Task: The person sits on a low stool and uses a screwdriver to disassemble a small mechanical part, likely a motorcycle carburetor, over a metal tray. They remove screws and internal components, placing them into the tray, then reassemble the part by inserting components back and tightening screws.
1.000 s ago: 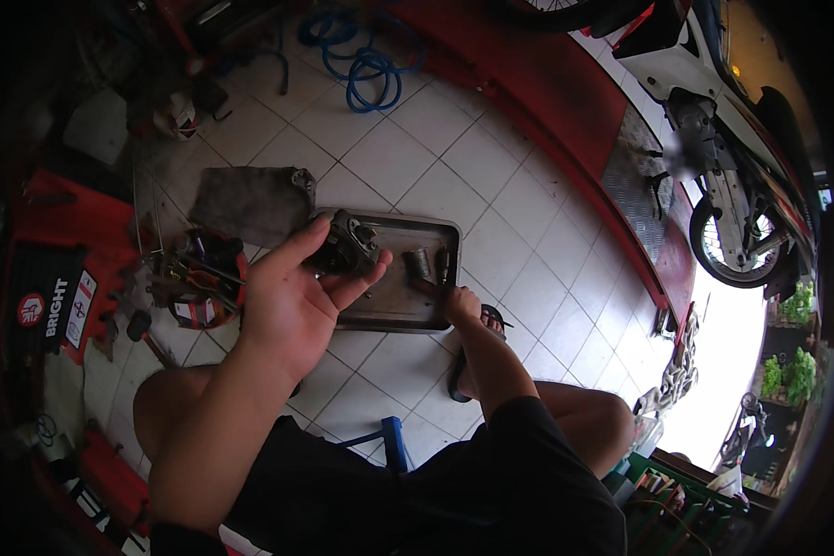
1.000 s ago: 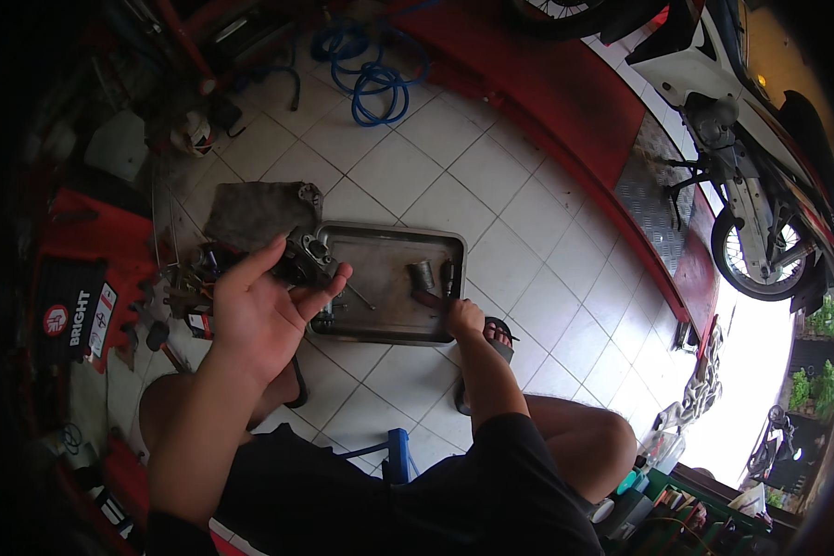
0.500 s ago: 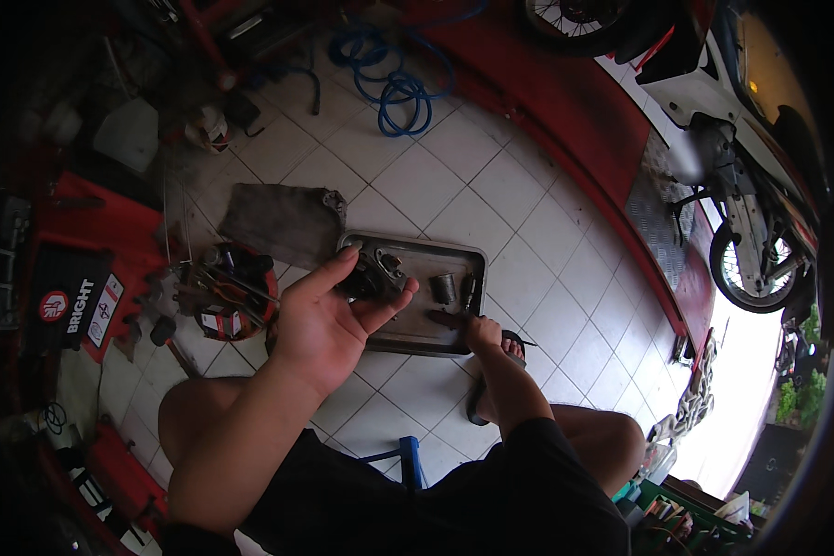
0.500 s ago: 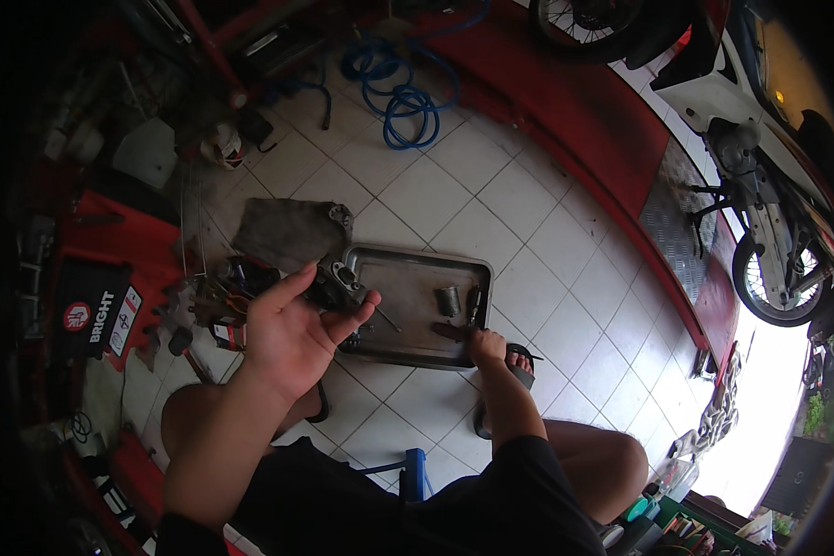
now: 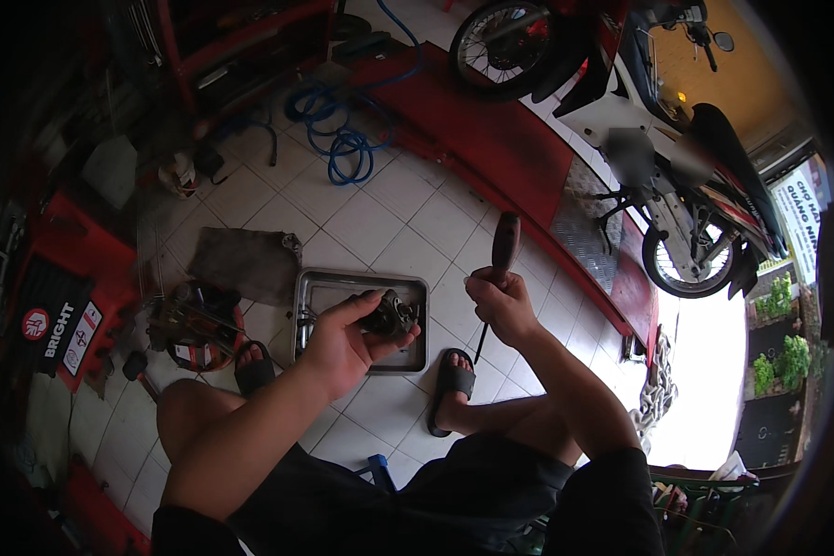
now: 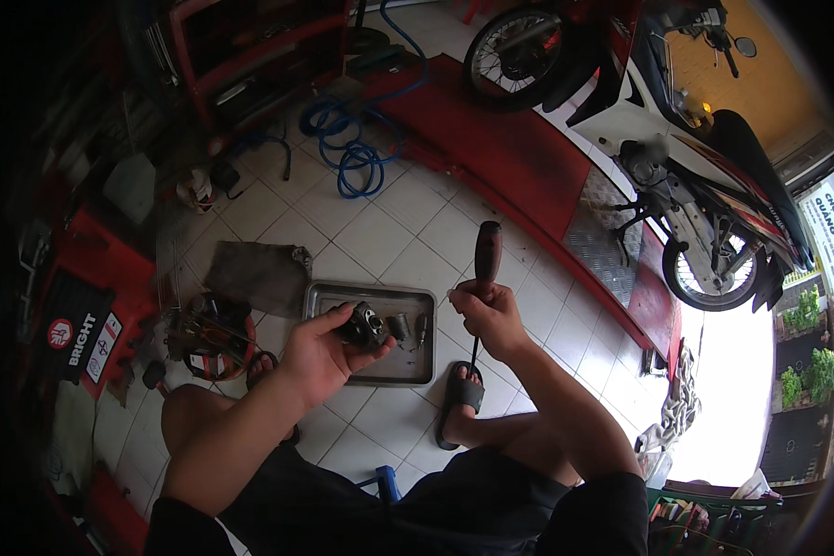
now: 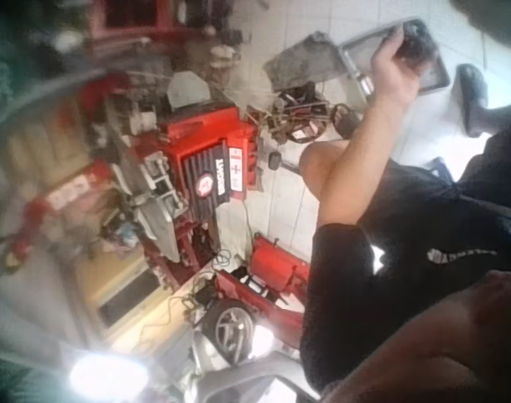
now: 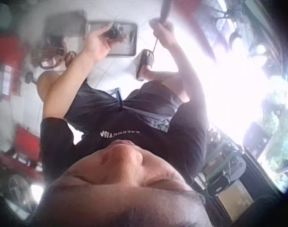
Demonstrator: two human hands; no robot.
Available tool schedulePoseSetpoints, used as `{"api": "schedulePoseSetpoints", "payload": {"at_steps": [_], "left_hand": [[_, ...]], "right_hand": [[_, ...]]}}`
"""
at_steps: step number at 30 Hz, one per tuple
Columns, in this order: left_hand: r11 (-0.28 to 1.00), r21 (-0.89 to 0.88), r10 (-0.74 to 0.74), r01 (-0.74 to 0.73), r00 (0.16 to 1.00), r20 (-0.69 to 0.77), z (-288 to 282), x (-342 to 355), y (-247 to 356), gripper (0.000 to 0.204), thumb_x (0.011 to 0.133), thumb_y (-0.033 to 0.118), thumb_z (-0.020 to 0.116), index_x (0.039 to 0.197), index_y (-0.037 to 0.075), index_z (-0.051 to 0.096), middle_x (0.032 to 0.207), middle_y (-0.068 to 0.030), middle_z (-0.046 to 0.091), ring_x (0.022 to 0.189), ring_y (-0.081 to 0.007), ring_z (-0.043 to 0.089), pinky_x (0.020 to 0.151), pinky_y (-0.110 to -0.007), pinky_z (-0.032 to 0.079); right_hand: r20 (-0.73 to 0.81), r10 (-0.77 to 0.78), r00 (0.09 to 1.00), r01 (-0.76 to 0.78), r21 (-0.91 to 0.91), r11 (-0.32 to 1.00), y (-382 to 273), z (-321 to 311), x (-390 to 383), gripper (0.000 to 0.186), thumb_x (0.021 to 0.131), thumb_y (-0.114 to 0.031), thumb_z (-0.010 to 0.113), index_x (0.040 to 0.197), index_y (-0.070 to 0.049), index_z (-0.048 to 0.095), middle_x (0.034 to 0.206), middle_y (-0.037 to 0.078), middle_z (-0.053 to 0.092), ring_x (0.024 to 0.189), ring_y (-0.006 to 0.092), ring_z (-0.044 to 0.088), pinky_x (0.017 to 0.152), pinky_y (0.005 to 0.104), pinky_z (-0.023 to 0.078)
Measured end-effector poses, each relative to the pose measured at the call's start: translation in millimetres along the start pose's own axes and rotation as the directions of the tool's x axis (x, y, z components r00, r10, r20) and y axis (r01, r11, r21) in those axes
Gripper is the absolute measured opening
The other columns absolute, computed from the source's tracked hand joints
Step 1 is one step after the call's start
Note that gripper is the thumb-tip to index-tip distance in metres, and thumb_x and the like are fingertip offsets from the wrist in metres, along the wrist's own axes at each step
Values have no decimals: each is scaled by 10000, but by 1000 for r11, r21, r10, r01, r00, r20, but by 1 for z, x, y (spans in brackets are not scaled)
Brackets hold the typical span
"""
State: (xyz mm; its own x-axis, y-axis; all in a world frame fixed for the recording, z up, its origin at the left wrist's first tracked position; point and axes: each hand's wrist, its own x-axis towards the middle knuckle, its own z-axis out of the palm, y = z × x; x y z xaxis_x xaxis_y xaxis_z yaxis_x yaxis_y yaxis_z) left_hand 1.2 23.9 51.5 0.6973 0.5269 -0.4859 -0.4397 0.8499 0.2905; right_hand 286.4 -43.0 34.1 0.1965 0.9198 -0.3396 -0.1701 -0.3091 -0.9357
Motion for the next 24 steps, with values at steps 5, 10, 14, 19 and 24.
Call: {"api": "schedulePoseSetpoints", "payload": {"at_steps": [5, 10, 14, 19, 24], "left_hand": [[993, 53, -112, 107, 989, 97, 6, -9, -18, 322, 967, 211, 630, 1210, 4, 594, 1141, -166, 672, 1075, -370, 680, 1012, -489, 548], [977, 72, -210, 200, 957, 198, 0, -15, -28, 325, 985, 209, 610, 1240, 8, 593, 1141, -146, 678, 1083, -350, 680, 1043, -526, 524], [973, 105, -230, 206, 915, 331, -4, -17, -30, 301, 1004, 213, 586, 1240, 27, 590, 1143, -126, 677, 1104, -323, 672, 1048, -531, 520], [967, 254, -52, -33, 946, 320, 1, -16, -34, 300, 991, 180, 624, 1256, 58, 557, 1152, -82, 643, 1095, -230, 663, 1031, -491, 536], [881, 361, 208, -306, 935, 287, -3, -10, -40, 373, 929, 76, 706, 1265, 69, 544, 1126, -20, 588, 1045, -117, 618, 935, -319, 551]], "right_hand": [[67, -229, 971, 212, 194, 958, -26, 47, -54, 124, 917, -37, 686, 1012, 25, 636, 856, 127, 657, 504, 48, 433, 451, 239, 334], [175, -421, 890, 422, 36, 906, -25, 65, -72, 216, 914, 4, 670, 1129, 1, 666, 965, 141, 684, 648, 98, 568, 521, 235, 432], [288, -474, 832, 530, -157, 833, -28, 62, -76, 164, 863, 53, 725, 1010, -19, 720, 999, 76, 719, 951, 196, 688, 842, 327, 551], [291, -441, 849, 512, -246, 823, -36, 63, -82, 250, 749, 101, 754, 959, -34, 741, 935, 74, 731, 929, 206, 713, 854, 326, 560], [282, -542, 791, 611, -334, 718, -35, 65, -82, 230, 735, 85, 773, 931, -35, 767, 1031, 97, 727, 970, 214, 715, 858, 325, 565]]}}
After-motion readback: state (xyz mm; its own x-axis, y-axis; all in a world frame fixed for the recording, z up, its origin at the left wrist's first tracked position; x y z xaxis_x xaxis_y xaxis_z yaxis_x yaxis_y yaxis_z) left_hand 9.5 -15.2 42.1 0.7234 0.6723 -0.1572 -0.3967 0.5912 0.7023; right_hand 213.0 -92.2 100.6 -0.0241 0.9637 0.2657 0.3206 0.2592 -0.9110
